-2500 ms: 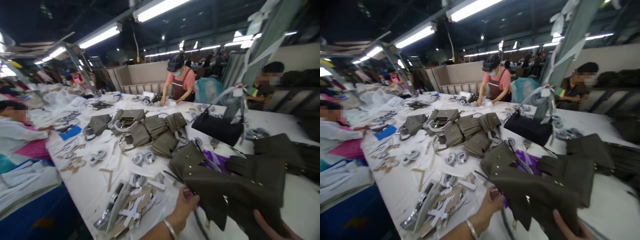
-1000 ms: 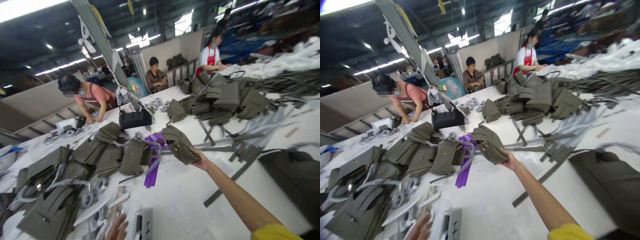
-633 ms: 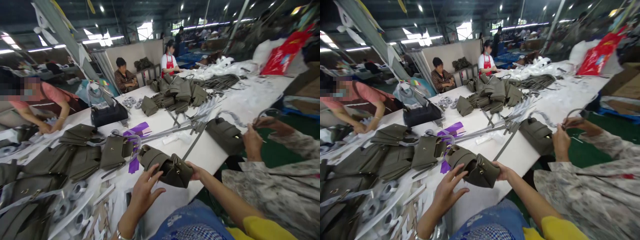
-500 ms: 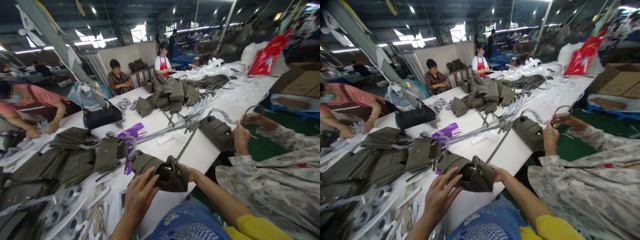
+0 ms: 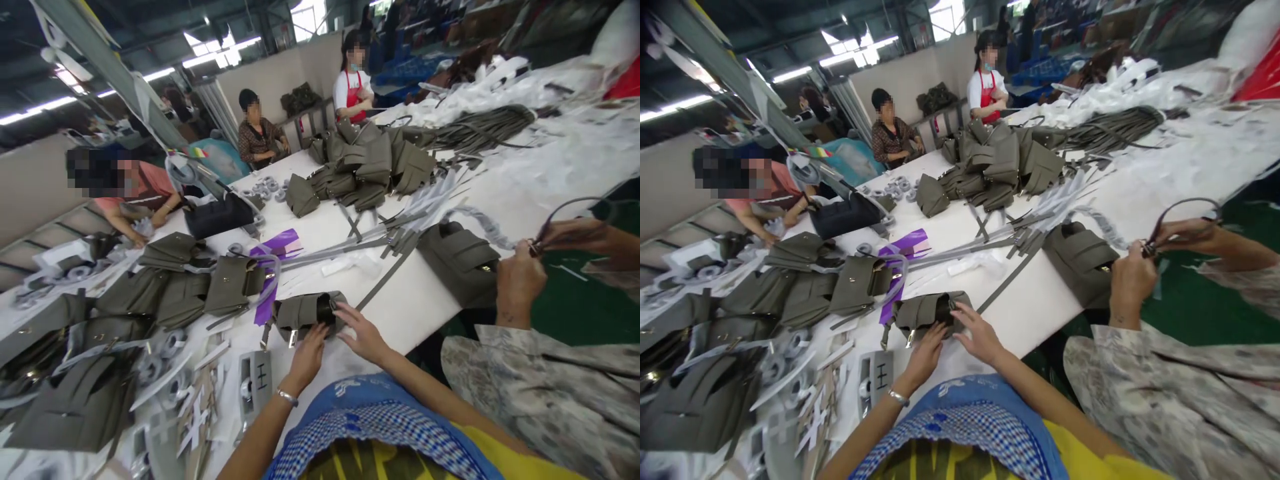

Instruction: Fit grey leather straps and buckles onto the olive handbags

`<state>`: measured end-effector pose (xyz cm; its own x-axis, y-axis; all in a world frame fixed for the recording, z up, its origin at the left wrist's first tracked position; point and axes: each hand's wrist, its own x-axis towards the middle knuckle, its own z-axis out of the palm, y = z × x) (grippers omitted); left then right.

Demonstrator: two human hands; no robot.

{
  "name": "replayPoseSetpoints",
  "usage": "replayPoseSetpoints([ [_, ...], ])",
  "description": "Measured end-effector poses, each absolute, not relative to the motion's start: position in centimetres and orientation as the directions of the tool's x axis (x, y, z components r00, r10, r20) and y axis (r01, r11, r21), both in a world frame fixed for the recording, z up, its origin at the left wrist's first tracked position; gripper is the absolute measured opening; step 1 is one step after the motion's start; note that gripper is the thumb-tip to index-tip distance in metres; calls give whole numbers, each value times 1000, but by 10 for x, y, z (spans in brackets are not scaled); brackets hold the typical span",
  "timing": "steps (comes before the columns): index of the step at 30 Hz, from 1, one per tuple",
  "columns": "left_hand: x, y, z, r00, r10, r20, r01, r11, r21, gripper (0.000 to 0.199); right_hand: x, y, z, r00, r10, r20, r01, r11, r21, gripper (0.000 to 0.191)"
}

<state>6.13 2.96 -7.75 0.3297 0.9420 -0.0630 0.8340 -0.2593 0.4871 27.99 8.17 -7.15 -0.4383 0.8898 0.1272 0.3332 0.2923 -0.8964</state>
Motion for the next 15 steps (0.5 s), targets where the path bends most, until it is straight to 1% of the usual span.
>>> replayPoseSetpoints([
  [1, 60, 27, -68, 338, 939, -54, 826, -269, 495, 50, 276, 84, -71, -571, 802, 174, 360, 435, -825, 50],
  [2, 57, 25, -55, 356, 934, -40, 815, -289, 503, 49, 272, 88, -71, -669, 724, 170, 371, 522, -768, 48],
  [3, 53, 23, -39, 379, 925, -17, 800, -319, 507, 48, 268, 93, -72, -730, 667, 146, 384, 578, -720, 45],
  [5, 40, 25, -6, 396, 916, 69, 788, -377, 487, 46, 261, 104, -75, -770, 629, 109, 434, 641, -633, 40],
  [7, 24, 36, 21, 327, 930, 168, 838, -368, 404, 42, 257, 112, -77, -760, 642, 101, 487, 666, -565, 36],
  [8, 15, 45, 30, 294, 937, 188, 872, -343, 349, 41, 255, 115, -77, -757, 646, 100, 502, 673, -544, 35],
  [9, 7, 57, 34, 298, 941, 160, 896, -334, 292, 43, 255, 117, -78, -760, 643, 99, 507, 681, -528, 33],
  [10, 0, 69, 33, 325, 941, 95, 910, -338, 240, 50, 255, 119, -77, -767, 634, 97, 505, 690, -520, 32],
  [12, -10, 96, 21, 362, 930, -62, 923, -347, 168, 73, 255, 119, -77, -791, 604, 95, 481, 710, -515, 28],
  [14, -12, 119, -1, 363, 914, -181, 929, -340, 146, 92, 255, 119, -76, -824, 558, 93, 443, 739, -508, 25],
  [15, -10, 129, -12, 357, 909, -216, 932, -331, 149, 96, 255, 119, -76, -840, 536, 92, 424, 752, -505, 24],
])
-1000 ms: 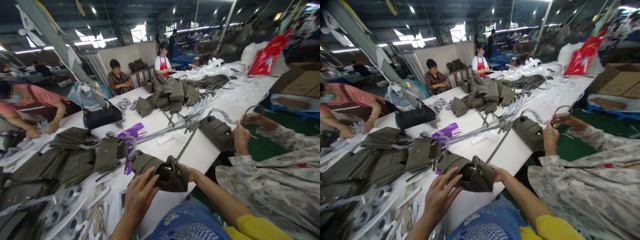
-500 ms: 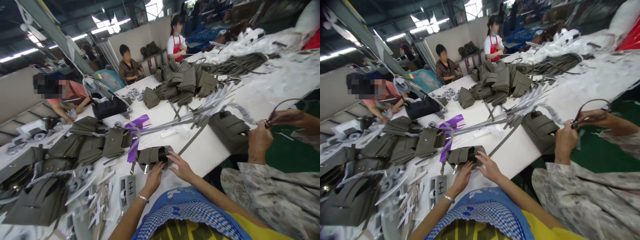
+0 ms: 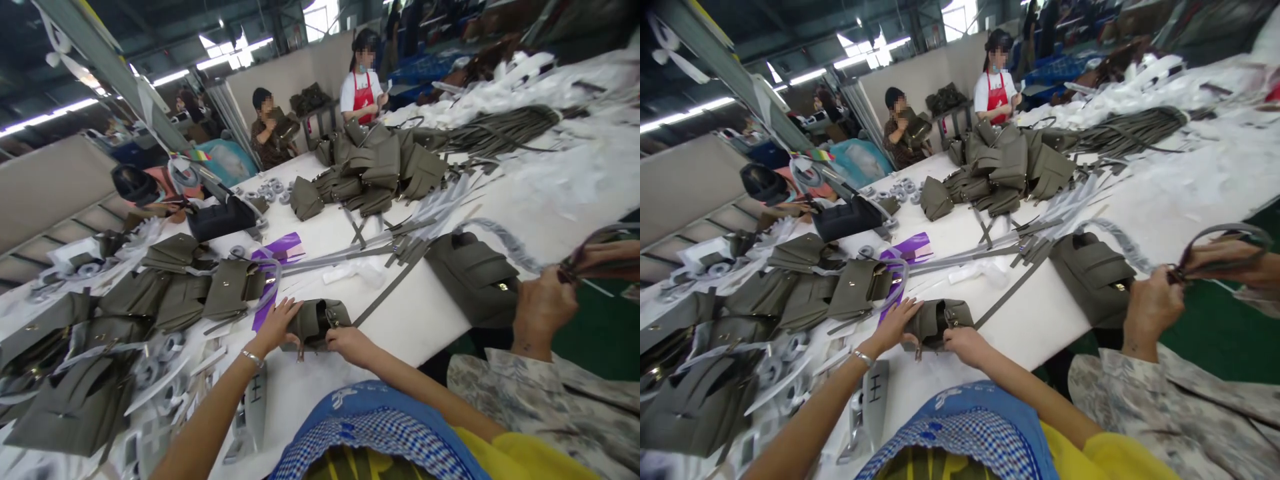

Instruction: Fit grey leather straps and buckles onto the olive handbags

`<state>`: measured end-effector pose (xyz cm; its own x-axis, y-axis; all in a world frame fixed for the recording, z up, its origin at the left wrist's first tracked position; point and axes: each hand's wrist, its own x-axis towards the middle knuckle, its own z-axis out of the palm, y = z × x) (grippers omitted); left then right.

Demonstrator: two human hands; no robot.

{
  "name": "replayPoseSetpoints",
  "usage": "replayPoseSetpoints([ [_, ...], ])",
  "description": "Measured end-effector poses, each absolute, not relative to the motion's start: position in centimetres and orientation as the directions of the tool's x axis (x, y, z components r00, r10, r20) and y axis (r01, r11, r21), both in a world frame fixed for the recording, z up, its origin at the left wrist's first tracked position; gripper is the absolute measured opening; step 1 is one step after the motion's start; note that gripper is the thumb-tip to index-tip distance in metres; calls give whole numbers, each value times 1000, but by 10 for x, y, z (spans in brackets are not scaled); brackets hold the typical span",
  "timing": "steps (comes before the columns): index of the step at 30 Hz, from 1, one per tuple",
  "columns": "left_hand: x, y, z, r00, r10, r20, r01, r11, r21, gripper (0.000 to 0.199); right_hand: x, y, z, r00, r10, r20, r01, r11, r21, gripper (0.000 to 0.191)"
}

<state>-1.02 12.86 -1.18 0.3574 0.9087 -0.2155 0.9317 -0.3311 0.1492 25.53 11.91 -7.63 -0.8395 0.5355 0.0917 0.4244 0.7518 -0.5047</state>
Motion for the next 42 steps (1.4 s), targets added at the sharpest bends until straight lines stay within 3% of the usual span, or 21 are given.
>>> replayPoseSetpoints([
  [3, 7, 143, -41, 332, 921, -205, 938, -299, 175, 97, 255, 122, -75, -863, 498, 83, 395, 769, -502, 21],
  [6, 30, 137, -63, 233, 969, -76, 965, -222, 137, 89, 259, 126, -69, -867, 492, 78, 387, 765, -515, 21],
  [8, 44, 126, -72, 171, 985, -9, 982, -169, 81, 84, 268, 128, -66, -862, 491, 125, 330, 731, -597, 21],
  [10, 52, 118, -77, 137, 991, 14, 990, -137, 44, 83, 283, 132, -66, -781, 594, 192, 294, 622, -726, 23],
  [12, 56, 113, -77, 121, 993, -6, 991, -121, 50, 84, 302, 144, -71, -583, 797, 156, 374, 434, -820, 27],
  [15, 52, 111, -72, 114, 992, -53, 985, -106, 137, 85, 333, 182, -86, -290, 957, 15, 579, 188, -794, 30],
  [17, 48, 108, -70, 110, 993, -50, 970, -96, 226, 75, 349, 218, -97, -232, 973, -20, 650, 139, -747, 30],
  [21, 48, 96, -67, 77, 997, -2, 924, -70, 376, 47, 358, 295, -112, -214, 975, -65, 742, 119, -660, 31],
  [24, 55, 85, -64, 13, 1000, 8, 906, -15, 422, 37, 345, 343, -120, -241, 966, -94, 793, 140, -594, 33],
  [34, 78, 53, -41, -156, 986, 52, 906, 122, 404, 31, 276, 399, -148, -427, 896, -119, 824, 331, -459, 25],
  [42, 79, 52, -24, -206, 978, 36, 886, 171, 432, 30, 276, 392, -122, -504, 857, -105, 775, 395, -492, 23],
])
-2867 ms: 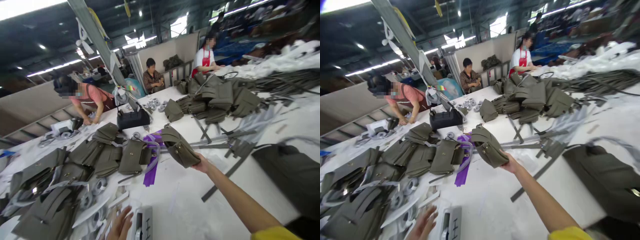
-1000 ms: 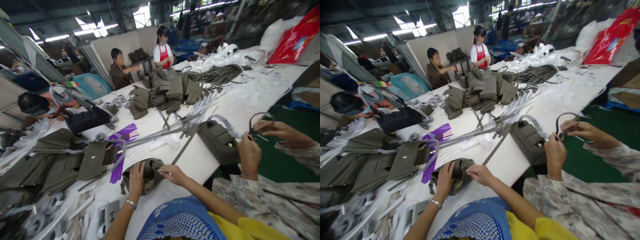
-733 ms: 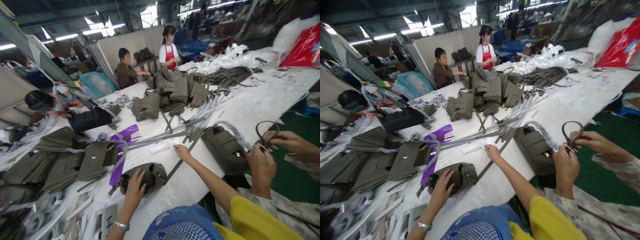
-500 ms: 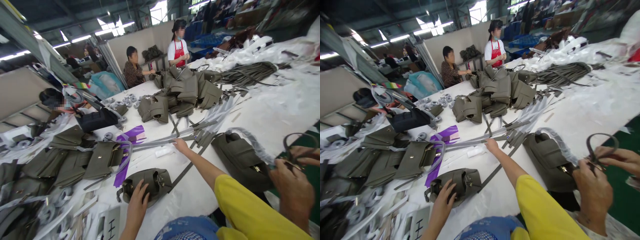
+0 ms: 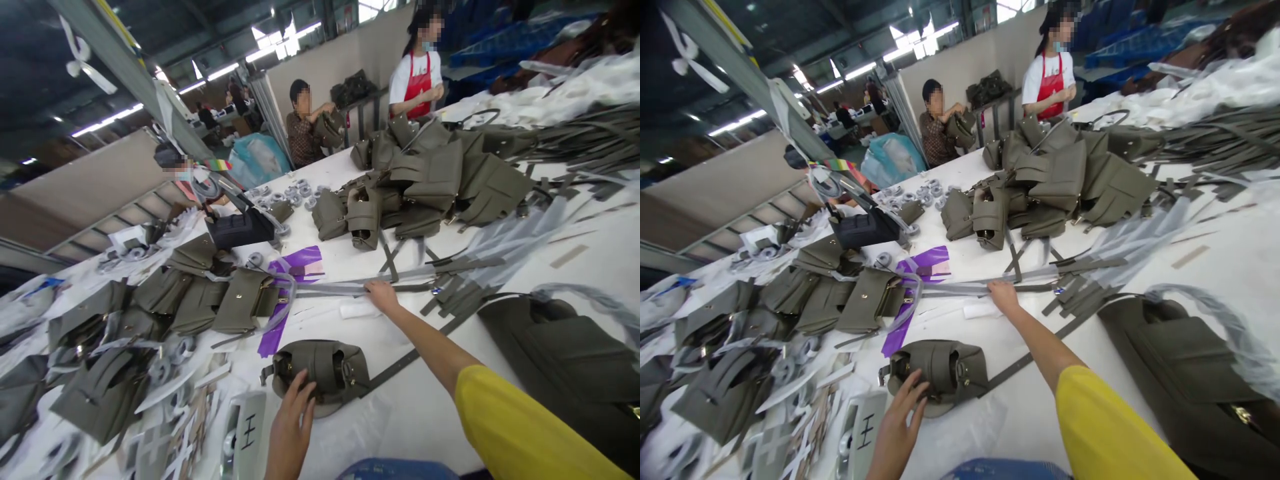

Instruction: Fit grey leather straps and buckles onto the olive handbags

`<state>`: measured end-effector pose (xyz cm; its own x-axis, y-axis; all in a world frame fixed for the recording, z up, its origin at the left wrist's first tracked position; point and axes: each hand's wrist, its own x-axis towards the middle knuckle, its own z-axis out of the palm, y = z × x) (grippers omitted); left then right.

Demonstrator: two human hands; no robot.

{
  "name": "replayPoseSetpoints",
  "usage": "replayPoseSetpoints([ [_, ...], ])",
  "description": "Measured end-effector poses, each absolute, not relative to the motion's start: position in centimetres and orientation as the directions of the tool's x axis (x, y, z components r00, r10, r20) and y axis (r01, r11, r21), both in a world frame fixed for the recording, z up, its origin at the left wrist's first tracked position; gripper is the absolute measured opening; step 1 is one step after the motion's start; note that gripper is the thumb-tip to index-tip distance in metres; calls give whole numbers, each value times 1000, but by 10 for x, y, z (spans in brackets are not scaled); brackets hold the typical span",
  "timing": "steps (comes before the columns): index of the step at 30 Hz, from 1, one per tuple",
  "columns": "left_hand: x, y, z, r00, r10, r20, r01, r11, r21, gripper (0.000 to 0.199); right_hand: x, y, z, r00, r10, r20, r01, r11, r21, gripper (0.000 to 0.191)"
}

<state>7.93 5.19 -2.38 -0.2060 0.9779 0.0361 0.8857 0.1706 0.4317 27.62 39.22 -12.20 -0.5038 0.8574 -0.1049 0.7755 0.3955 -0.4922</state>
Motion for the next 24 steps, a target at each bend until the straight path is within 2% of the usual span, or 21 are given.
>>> replayPoseSetpoints([
  [4, 77, 72, -12, -203, 979, 29, 835, 158, 526, 35, 275, 362, -83, -567, 820, -78, 706, 435, -559, 31],
  [8, 76, 109, 16, -182, 981, 60, 805, 114, 582, 52, 275, 304, -25, -681, 732, -2, 565, 524, -637, 28],
  [11, 79, 135, 45, -6, 997, 74, 823, -37, 567, 58, 278, 258, 26, -795, 600, 92, 372, 602, -706, 26],
  [14, 83, 144, 76, 243, 969, -30, 770, -174, 614, 41, 285, 228, 69, -847, 517, 123, 264, 610, -747, 25],
  [16, 82, 140, 98, 314, 940, -136, 728, -147, 670, 33, 293, 216, 88, -835, 540, 104, 267, 564, -781, 25],
  [19, 70, 120, 134, 259, 945, -200, 700, -41, 713, 37, 311, 204, 101, -799, 601, 18, 300, 424, -854, 26],
  [24, 25, 75, 182, 162, 954, -251, 734, 54, 677, 42, 344, 177, 104, -699, 707, -110, 369, 223, -902, 27],
])
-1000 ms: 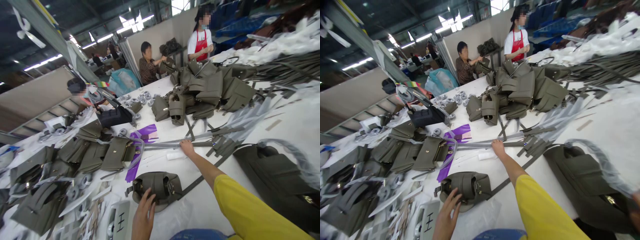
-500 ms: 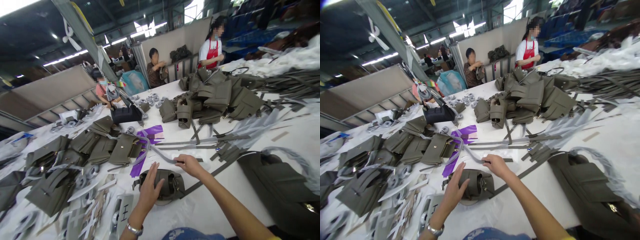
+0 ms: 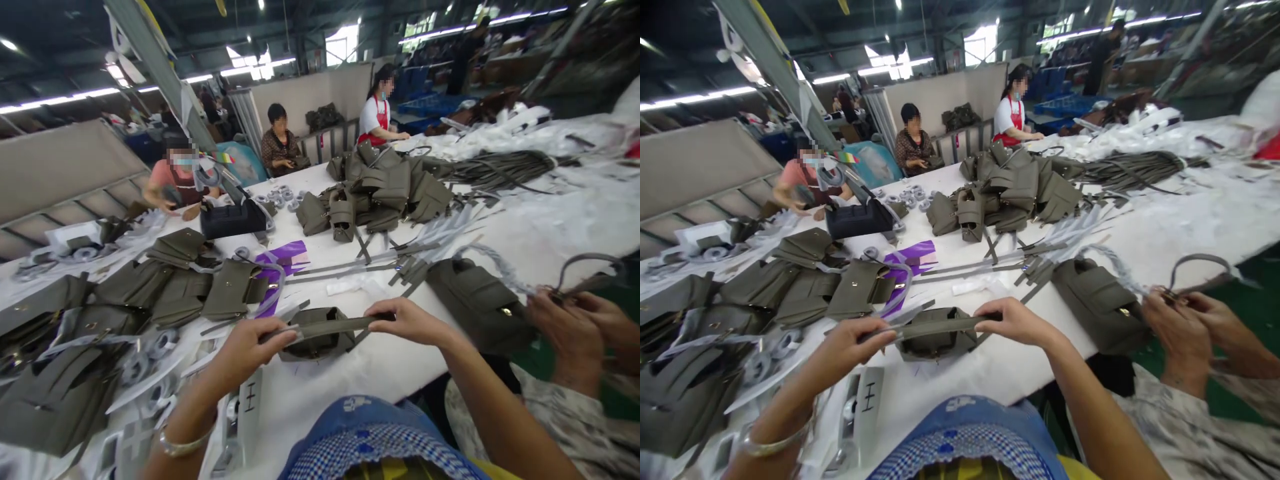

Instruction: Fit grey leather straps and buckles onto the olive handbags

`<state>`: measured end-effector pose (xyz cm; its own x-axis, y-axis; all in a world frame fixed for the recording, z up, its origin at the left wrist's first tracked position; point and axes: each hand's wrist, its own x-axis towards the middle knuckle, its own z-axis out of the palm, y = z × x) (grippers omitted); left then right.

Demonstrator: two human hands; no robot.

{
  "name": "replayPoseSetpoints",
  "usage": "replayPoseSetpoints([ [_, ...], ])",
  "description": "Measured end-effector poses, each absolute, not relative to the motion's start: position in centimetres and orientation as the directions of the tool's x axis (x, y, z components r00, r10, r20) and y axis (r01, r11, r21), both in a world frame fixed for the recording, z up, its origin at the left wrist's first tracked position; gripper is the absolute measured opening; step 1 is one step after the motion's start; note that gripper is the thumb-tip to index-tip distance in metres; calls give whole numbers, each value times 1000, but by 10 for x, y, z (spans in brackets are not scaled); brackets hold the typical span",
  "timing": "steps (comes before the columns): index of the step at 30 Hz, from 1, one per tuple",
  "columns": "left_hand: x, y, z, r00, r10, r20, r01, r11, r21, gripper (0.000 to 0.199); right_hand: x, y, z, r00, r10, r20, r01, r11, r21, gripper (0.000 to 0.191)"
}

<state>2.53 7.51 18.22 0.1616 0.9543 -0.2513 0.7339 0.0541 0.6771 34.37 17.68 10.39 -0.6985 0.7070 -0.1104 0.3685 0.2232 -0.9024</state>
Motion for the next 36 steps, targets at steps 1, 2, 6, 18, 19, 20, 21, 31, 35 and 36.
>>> replayPoseSetpoints([
  [1, 16, 67, 185, 151, 952, -266, 745, 68, 664, 42, 349, 171, 103, -685, 718, -126, 374, 199, -906, 28],
  [2, 8, 58, 186, 144, 948, -282, 751, 81, 655, 42, 354, 165, 103, -670, 729, -142, 374, 167, -912, 29],
  [6, -8, 33, 169, 152, 926, -345, 750, 119, 651, 44, 364, 143, 99, -551, 819, -159, 272, -4, -962, 34],
  [18, 7, 12, 99, 237, 848, -473, 653, 222, 725, 50, 359, 95, 68, -228, 937, -263, -73, -286, -956, 34],
  [19, 8, 10, 95, 262, 834, -485, 642, 225, 733, 50, 360, 92, 66, -214, 941, -262, -78, -284, -956, 34],
  [20, 10, 8, 92, 291, 820, -494, 632, 223, 742, 50, 360, 90, 65, -199, 946, -256, -84, -277, -957, 34],
  [21, 12, 7, 90, 322, 807, -496, 621, 215, 754, 50, 359, 89, 64, -185, 952, -246, -85, -265, -961, 34],
  [31, 69, 15, 94, 494, 772, -399, 495, 128, 859, 44, 341, 70, 50, -246, 957, -154, -103, -183, -978, 39],
  [35, 44, 8, 129, 400, 819, -413, 533, 159, 831, 43, 324, 84, 15, -196, 967, -164, -155, -196, -968, 50],
  [36, 31, 4, 140, 339, 856, -392, 550, 157, 820, 42, 316, 90, 6, -186, 973, -140, -64, -154, -986, 48],
])
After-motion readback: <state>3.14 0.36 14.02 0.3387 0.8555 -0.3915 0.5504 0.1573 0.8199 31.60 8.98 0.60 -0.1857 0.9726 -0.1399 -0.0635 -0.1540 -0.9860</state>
